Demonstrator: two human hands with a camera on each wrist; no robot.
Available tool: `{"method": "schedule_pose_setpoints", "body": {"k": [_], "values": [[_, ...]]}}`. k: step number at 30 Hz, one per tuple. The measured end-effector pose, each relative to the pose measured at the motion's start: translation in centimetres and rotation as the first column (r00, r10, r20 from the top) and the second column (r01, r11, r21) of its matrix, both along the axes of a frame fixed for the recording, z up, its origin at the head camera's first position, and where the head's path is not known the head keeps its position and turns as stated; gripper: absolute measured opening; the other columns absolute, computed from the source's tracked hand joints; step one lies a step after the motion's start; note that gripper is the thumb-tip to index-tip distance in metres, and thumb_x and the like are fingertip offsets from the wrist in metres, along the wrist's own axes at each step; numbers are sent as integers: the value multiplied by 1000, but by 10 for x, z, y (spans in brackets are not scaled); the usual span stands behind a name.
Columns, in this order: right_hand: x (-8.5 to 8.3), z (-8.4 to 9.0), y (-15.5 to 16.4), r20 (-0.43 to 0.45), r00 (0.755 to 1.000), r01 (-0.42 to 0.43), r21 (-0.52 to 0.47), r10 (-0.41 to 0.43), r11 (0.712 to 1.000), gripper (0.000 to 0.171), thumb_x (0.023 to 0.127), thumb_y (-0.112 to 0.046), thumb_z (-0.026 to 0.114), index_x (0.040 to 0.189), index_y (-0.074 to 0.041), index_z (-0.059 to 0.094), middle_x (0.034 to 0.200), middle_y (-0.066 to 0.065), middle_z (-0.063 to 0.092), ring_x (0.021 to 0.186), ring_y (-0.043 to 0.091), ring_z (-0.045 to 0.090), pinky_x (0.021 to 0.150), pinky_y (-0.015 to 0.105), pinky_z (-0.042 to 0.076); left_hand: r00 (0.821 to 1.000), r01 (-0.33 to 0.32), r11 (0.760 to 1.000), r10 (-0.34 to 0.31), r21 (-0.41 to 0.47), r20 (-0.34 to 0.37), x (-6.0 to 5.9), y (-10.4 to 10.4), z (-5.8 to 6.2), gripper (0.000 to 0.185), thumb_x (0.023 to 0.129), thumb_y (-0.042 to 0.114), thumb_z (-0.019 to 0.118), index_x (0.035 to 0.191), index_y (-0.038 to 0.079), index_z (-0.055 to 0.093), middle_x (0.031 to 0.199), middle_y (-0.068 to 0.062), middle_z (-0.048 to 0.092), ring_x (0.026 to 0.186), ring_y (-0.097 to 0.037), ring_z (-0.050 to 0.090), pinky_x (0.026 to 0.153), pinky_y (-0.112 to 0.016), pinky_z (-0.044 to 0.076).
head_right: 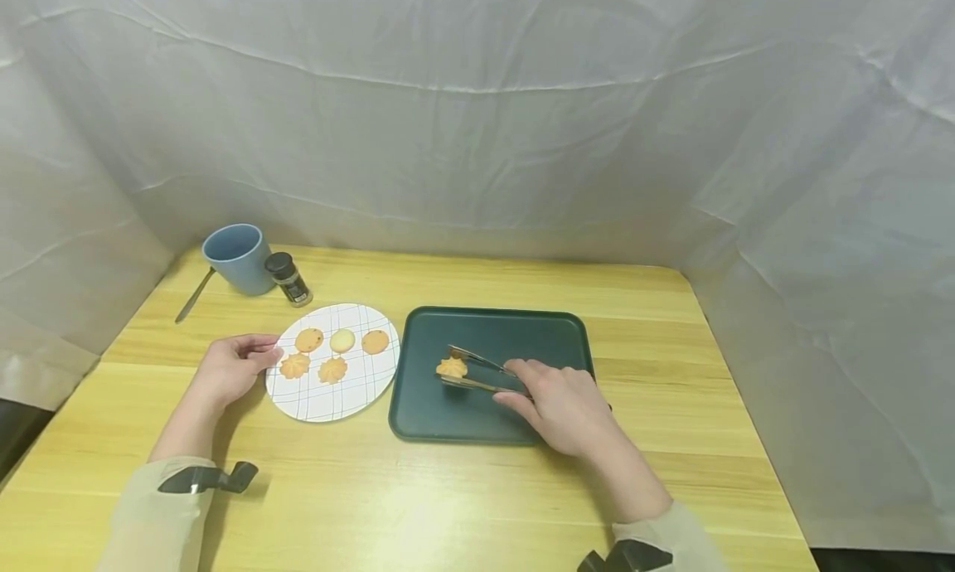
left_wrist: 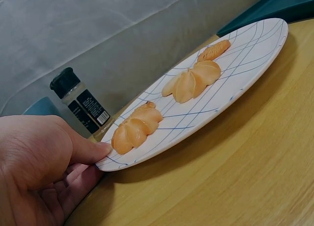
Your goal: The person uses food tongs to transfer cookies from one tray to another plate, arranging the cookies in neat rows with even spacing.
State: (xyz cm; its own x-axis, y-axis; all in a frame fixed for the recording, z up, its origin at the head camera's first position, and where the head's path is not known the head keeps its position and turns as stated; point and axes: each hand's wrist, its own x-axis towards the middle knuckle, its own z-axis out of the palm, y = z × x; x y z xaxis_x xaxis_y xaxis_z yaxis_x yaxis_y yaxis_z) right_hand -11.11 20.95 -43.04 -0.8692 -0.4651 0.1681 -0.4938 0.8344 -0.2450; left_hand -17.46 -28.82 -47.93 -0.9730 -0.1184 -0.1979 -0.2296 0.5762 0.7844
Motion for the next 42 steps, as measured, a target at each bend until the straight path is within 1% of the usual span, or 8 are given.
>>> {"method": "schedule_pose_setpoints", "body": {"k": [3, 7, 10, 15, 20, 28, 34, 42], "values": [[-2, 1, -10, -13, 1000, -28, 8, 29, 1000, 54, 102, -60, 61, 134, -17, 70, 114, -2, 76, 68, 8, 62, 59, 30, 48, 1000, 1, 1000, -1, 1, 1, 0, -1, 0, 44, 106, 24, 66, 141, -4, 62, 132, -23, 66, 116, -33, 64, 89, -33, 50], [-6, 1, -23, -23, 998, -61, 13, 62, 998, 55, 104, -61, 58, 135, -18, 70, 121, -1, 75, 70, 11, 66, 59, 30, 49, 1000, -2, 1000, 2, 6, 4, 0, -1, 0, 44, 106, 24, 66, 140, -4, 63, 132, -23, 66, 116, -33, 64, 88, -32, 50], [-9, 2, -33, -25, 996, -82, 10, 82, 997, 55, 104, -61, 57, 135, -17, 69, 119, -1, 75, 65, 8, 62, 56, 28, 46, 1000, -4, 1000, 4, 12, 4, 0, 0, 0, 43, 106, 23, 66, 140, -4, 63, 132, -23, 66, 116, -33, 64, 89, -33, 50], [-14, 3, -49, -35, 993, -111, 5, 111, 994, 51, 105, -59, 59, 135, -19, 69, 106, -5, 75, 58, 3, 51, 51, 27, 40, 1000, -3, 1000, 3, 16, 1, 0, 0, 0, 44, 106, 23, 66, 140, -4, 62, 132, -24, 66, 116, -33, 64, 89, -33, 50], [-18, 3, -63, -45, 990, -134, 17, 134, 991, 51, 105, -58, 59, 135, -19, 68, 100, -6, 73, 56, 4, 50, 50, 27, 39, 1000, -7, 1000, 7, 18, -1, 1, 0, 1, 44, 106, 23, 66, 140, -4, 63, 132, -23, 66, 116, -32, 63, 89, -33, 50], [-27, -2, -82, -33, 987, -155, 45, 156, 987, 53, 105, -60, 56, 137, -19, 68, 113, -2, 76, 60, 9, 58, 51, 27, 42, 1000, -15, 1000, 15, 15, -4, 0, 1, 0, 43, 106, 22, 67, 140, -4, 63, 131, -23, 67, 114, -31, 64, 87, -31, 50], [-35, -8, -94, -24, 984, -173, 57, 174, 983, 53, 105, -60, 56, 136, -18, 68, 108, -2, 76, 61, 10, 59, 52, 28, 43, 1000, -16, 1000, 16, 5, 6, -1, 0, -1, 43, 106, 23, 66, 141, -3, 63, 131, -22, 66, 114, -32, 63, 89, -34, 50], [-42, -14, -106, 20, 987, -160, 97, 159, 982, 55, 106, -61, 53, 140, -19, 67, 121, 0, 75, 76, 18, 70, 62, 35, 53, 1000, -12, 1000, 12, 6, 4, 0, 1, -1, 45, 106, 23, 66, 141, -4, 62, 131, -24, 66, 116, -33, 63, 91, -37, 50]]}}
